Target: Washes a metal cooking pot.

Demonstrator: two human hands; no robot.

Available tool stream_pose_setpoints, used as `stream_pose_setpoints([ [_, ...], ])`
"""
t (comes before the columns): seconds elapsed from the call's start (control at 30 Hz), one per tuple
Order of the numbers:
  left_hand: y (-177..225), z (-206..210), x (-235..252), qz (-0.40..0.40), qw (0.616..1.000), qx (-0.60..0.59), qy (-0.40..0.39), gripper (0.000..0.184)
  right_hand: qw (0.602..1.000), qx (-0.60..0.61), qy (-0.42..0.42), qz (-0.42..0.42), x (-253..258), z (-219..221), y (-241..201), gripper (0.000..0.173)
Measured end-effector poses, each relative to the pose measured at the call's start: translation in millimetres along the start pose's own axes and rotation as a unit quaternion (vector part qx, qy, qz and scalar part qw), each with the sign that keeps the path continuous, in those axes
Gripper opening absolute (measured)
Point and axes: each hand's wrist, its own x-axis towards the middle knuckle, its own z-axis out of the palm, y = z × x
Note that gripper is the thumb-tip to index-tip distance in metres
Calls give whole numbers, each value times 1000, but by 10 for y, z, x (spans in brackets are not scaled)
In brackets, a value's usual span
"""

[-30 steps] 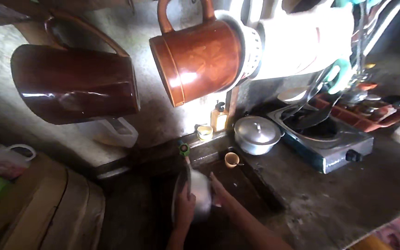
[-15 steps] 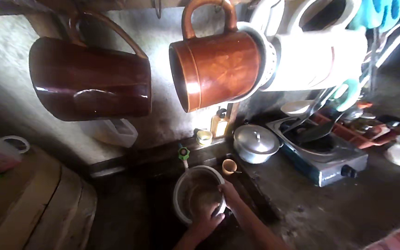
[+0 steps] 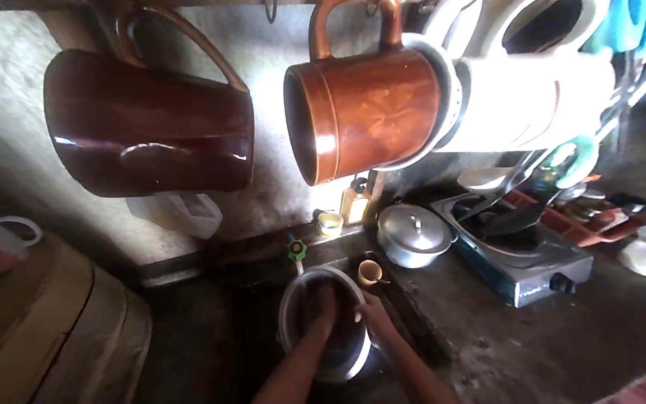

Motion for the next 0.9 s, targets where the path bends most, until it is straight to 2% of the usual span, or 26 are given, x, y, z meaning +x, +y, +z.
stream_pose_setpoints([
  [0.07,281,-95,-330,16,997,0,-74,42,1000,-5,13,-3,-16,-17,19,49],
  [0.1,304,-30,-456,30,990,-64,-118,40,1000,-13,20,-6,-15,-49,14,51],
  [0.13,233,81,-559,51,976,-146,-154,40,999,-19,27,-6,-12,-81,-6,54],
  [0.17,84,222,-576,73,967,-164,-179,43,999,-22,38,-6,-10,-114,-33,54],
  [0.2,-73,320,-535,84,970,-127,-192,45,998,-21,52,-8,-15,-146,-47,53],
  [0.3,-313,264,-255,51,987,21,-153,48,998,14,66,-10,-35,-205,-26,58],
  [0.37,-369,163,-120,-8,997,21,-79,41,998,32,62,-4,-85,-138,16,56],
  [0.43,-280,156,-93,-48,998,-8,-37,35,998,23,62,-10,-117,-48,19,51],
  [0.57,-167,305,-333,4,994,-20,-109,40,997,10,75,-8,-70,-30,48,55],
  [0.63,-300,251,-236,-2,994,-13,-107,39,996,26,81,-1,-86,-37,78,53],
  [0.7,-361,116,-89,-2,994,50,-100,33,996,29,83,6,-129,-23,82,45],
  [0.8,-107,-106,-60,112,973,143,-143,33,998,32,54,22,-134,36,37,41],
  [0.9,-5,-179,24,210,948,168,-169,31,999,13,41,18,-98,87,-31,42],
])
